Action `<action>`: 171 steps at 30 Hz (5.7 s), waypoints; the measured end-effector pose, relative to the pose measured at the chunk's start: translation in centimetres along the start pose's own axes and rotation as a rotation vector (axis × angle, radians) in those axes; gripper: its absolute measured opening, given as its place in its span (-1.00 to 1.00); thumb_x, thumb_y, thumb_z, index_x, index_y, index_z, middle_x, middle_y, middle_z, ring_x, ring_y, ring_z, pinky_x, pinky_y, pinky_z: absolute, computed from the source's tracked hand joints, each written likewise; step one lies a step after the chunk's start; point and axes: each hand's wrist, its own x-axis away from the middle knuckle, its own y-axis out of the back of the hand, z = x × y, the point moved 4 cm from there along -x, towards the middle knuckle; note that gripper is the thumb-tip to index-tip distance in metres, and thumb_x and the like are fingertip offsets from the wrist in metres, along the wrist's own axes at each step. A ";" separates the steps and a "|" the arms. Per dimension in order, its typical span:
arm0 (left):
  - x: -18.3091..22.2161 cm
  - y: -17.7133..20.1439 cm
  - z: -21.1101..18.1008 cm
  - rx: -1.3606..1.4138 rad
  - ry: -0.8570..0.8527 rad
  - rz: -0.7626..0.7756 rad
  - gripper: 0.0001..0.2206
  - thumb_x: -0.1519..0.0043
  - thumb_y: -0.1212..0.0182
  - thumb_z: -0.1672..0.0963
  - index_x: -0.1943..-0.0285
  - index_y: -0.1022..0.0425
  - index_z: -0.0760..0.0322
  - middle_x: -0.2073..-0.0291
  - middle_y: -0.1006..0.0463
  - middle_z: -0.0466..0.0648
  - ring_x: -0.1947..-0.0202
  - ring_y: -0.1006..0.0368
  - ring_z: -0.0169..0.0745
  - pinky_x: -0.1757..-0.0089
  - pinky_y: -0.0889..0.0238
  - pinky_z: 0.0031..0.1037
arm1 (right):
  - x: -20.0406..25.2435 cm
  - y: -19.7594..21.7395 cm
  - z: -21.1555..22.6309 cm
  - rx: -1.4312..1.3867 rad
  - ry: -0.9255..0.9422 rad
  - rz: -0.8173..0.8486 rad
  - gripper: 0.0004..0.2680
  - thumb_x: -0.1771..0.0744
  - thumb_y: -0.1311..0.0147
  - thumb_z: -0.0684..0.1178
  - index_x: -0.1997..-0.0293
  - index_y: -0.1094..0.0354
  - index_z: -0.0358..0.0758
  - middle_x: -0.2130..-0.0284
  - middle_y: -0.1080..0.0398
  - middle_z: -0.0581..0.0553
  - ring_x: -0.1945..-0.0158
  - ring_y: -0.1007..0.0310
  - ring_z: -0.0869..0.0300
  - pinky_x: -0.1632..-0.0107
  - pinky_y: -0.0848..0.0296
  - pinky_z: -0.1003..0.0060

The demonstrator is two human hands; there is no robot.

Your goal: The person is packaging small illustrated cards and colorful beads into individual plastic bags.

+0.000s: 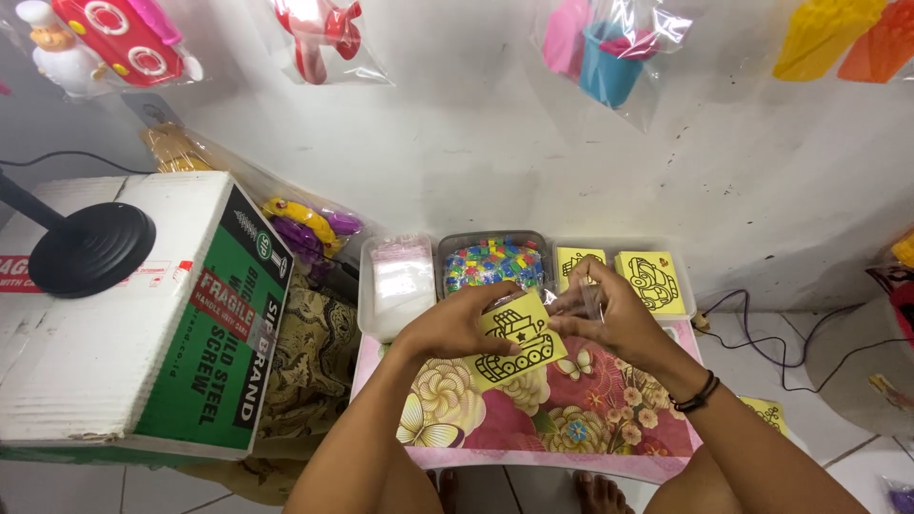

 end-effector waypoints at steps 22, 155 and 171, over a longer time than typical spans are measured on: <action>0.5 -0.7 -1.8 0.089 -0.012 -0.043 -0.46 0.00 -0.50 0.20 -0.22 -0.50 0.16 0.19 -0.63 0.37 0.23 -0.60 0.39 0.15 -0.48 -0.08 | 0.4 -1.1 -1.3 0.128 -0.194 0.279 -0.76 -0.24 -0.36 -0.13 0.11 -0.47 -0.45 0.42 -0.51 -0.31 0.41 -0.49 0.02 0.28 -0.57 0.17; -0.2 3.0 5.3 0.767 -0.075 -0.585 -0.62 -0.22 -0.16 0.32 -0.23 -0.28 0.42 0.18 -0.59 0.35 0.36 -0.63 0.26 0.33 -0.63 -0.18 | -3.1 3.2 -1.5 0.028 0.080 -0.301 -0.79 -0.26 -0.27 -0.21 0.04 -0.46 -0.43 0.42 -0.51 -0.25 0.36 -0.56 0.12 0.25 -0.57 0.27; 0.0 1.4 4.0 0.905 0.017 -0.657 -0.56 -0.21 -0.18 0.31 -0.30 -0.25 0.46 0.12 -0.53 0.25 0.31 -0.63 0.20 0.31 -0.63 -0.12 | -2.3 3.2 -0.1 -0.300 0.068 -0.337 -0.84 -0.27 -0.16 -0.20 0.14 -0.43 -0.49 0.45 -0.43 -0.21 0.40 -0.56 0.10 0.26 -0.59 0.22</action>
